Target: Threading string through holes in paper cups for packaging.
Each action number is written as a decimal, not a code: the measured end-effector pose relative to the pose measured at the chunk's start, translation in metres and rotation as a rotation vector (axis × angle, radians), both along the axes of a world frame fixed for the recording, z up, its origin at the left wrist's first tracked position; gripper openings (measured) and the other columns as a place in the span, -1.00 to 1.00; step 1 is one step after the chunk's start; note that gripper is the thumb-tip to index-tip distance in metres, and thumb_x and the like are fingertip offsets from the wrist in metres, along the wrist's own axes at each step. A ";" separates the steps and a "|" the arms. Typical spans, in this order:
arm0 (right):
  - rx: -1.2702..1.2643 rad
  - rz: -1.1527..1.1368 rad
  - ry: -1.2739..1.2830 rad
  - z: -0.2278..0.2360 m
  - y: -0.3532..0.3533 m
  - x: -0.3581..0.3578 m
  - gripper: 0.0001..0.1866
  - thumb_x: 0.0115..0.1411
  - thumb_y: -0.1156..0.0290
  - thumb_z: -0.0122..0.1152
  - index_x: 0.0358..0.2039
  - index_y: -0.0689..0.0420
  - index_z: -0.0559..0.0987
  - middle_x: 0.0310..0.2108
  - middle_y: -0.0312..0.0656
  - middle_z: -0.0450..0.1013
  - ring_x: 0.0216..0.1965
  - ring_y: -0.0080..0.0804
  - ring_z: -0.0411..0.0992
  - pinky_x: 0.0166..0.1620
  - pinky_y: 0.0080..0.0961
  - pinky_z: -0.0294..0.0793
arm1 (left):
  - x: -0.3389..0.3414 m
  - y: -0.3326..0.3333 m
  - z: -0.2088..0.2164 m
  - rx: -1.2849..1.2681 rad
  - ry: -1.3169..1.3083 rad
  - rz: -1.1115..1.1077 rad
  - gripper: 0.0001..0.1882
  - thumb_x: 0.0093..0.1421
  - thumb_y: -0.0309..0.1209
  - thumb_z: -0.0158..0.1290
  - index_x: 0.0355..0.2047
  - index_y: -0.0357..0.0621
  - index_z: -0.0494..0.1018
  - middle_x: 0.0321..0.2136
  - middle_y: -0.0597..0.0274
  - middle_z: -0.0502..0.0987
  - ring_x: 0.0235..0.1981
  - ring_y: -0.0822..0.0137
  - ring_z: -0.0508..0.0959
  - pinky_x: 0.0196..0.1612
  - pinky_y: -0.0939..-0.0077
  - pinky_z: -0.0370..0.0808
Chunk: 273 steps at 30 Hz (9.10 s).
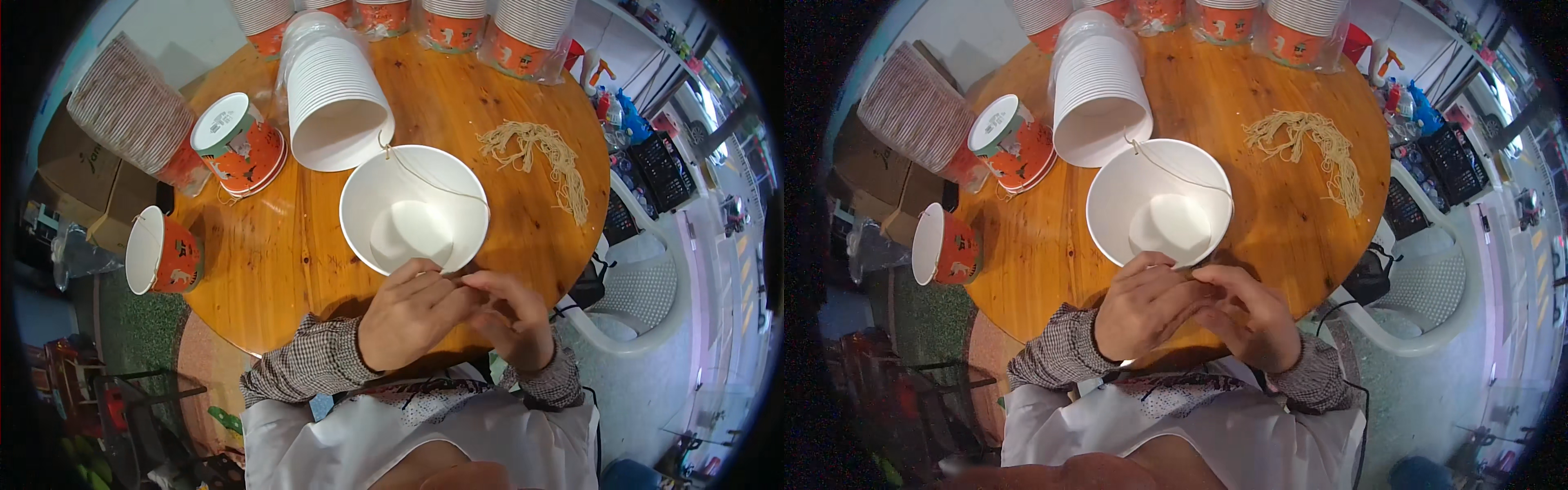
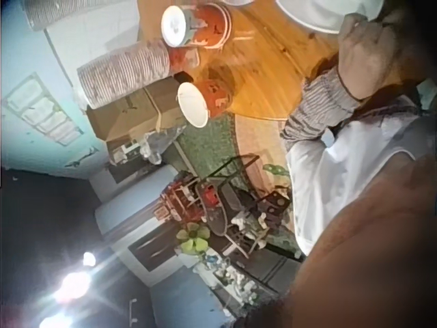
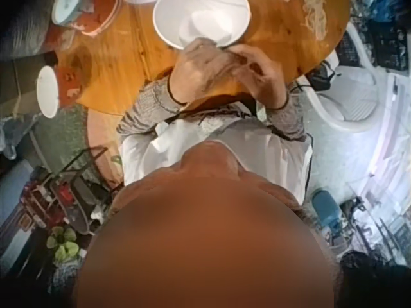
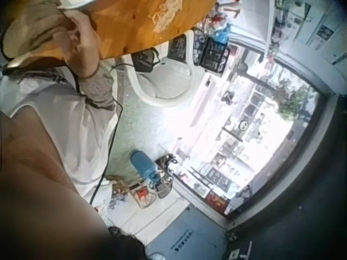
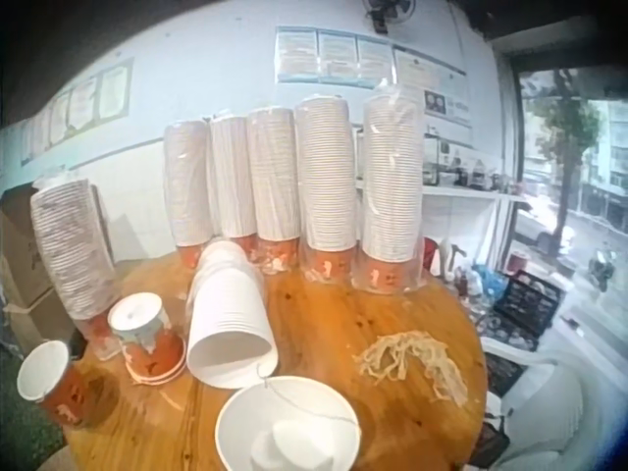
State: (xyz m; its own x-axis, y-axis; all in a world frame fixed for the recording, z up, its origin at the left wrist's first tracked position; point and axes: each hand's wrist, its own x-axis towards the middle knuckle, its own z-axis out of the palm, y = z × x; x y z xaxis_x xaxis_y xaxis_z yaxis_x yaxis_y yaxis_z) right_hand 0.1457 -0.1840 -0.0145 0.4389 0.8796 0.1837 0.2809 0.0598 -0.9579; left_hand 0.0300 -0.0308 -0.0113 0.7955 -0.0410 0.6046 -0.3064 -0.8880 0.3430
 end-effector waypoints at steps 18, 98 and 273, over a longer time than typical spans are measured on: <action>0.186 -0.105 -0.245 0.004 0.019 -0.007 -0.93 0.10 0.62 0.23 -0.37 0.24 0.55 -0.50 -0.23 0.43 -0.57 -0.55 0.36 -0.49 -0.64 0.32 | -0.026 0.011 0.009 -0.060 -0.015 0.315 -0.73 0.08 -0.15 0.17 -0.38 -0.08 0.52 -0.41 0.34 0.46 -0.30 0.31 0.45 0.08 0.16 0.16; 0.256 -0.082 -0.647 -0.008 0.059 0.023 -0.79 0.03 0.37 0.35 -0.34 0.13 0.53 -0.46 -0.29 0.50 -0.36 -0.35 0.49 0.09 -0.27 0.25 | -0.002 0.030 -0.001 -0.430 0.020 0.279 -0.91 0.11 -0.53 0.12 -0.40 -0.25 0.42 -0.46 0.09 0.42 -0.38 0.07 0.44 -0.30 0.36 0.36; 0.460 -0.093 -0.820 0.004 0.078 0.008 -0.77 0.02 0.58 0.29 -0.26 0.17 0.54 -0.42 -0.27 0.52 -0.40 -0.41 0.51 0.08 -0.23 0.32 | -0.017 0.046 0.011 -1.313 0.163 -0.047 -0.92 0.23 -0.60 0.02 -0.30 -0.39 0.48 -0.25 0.26 0.41 -0.35 0.51 0.48 -0.25 0.66 0.43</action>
